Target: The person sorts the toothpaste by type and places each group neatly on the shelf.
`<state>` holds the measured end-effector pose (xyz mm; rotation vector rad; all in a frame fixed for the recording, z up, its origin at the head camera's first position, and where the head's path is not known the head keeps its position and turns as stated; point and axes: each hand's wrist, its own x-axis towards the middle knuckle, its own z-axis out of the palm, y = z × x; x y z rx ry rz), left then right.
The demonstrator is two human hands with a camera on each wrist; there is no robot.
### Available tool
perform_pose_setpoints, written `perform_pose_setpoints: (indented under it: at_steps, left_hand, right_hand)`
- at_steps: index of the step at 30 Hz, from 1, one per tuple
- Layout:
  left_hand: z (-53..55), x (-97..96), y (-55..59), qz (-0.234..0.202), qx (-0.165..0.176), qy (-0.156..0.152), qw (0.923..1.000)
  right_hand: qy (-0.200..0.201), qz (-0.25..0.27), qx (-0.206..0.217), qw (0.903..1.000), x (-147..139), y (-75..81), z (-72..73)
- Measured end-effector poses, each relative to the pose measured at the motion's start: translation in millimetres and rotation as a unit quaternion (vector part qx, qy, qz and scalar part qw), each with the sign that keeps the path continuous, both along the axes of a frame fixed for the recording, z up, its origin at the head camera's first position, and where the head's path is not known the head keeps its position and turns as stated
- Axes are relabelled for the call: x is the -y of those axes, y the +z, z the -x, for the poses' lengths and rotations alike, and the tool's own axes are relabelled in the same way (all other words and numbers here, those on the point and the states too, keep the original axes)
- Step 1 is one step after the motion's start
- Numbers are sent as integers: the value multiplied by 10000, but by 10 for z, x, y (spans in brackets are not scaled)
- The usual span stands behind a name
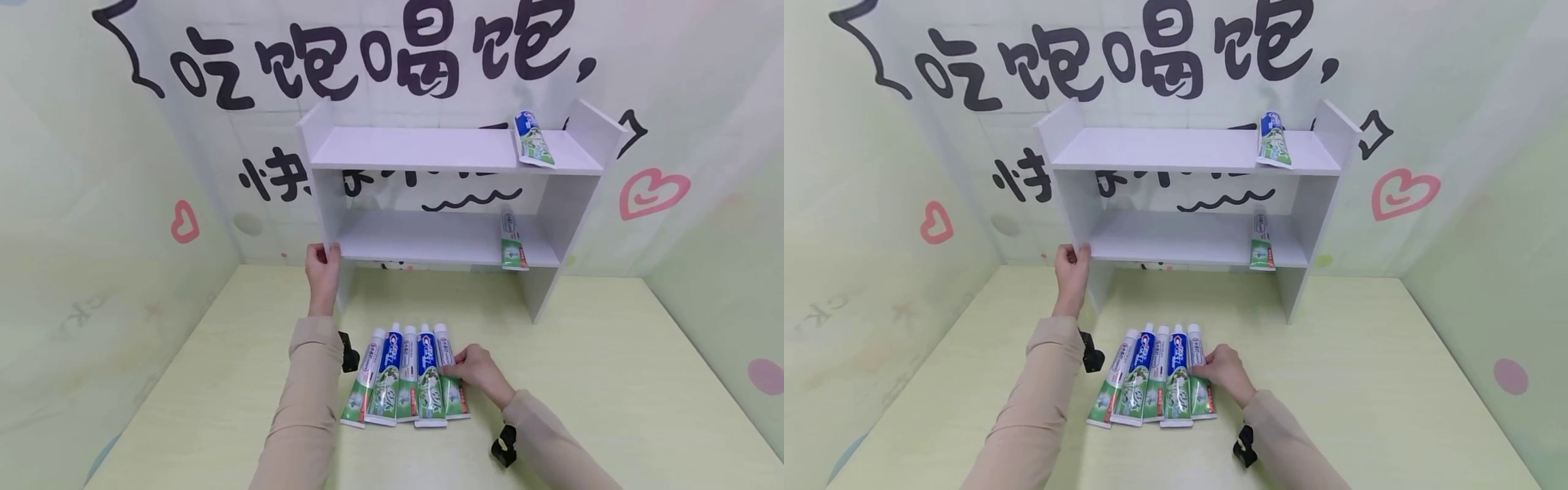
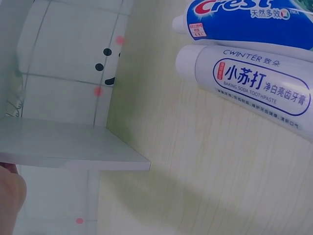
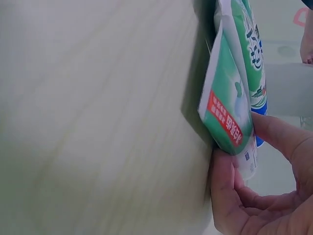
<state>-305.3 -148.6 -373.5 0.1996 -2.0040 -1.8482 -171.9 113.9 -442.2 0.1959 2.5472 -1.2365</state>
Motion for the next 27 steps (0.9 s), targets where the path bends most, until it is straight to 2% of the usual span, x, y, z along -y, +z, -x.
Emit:
perform_pose_setpoints:
  at_steps: [5, 12, 16, 17, 20, 23, 27]
  left_hand:
    - [9, -3, 0, -65, -80, -7, 9999]
    - [6, 11, 12, -191, 13, -8, 9998]
    - [-78, -9, 128, -326, 167, -126, 9992]
    - [-79, -11, 129, -332, 174, -121, 9992]
    - [-76, -17, 115, -300, 156, -69, 9994]
    - [-1, -6, 12, -246, 26, 27, 9997]
    - [-3, -6, 13, -209, -1, 23, 9998]
  right_hand:
    - [-4, -17, 9, 10000, 6, 14, -4]
    - [-23, -67, -9, 10000, 20, 38, -15]
    - [-88, 9, 52, 9999, 14, 30, -12]
    - [-101, 36, 60, 9999, 11, 25, -13]
    - [-117, 54, 90, 9999, -2, 12, -20]
    - [-123, 93, 87, 9998, -17, 18, -32]
    - [-159, 258, 96, 9995, -50, 73, -47]
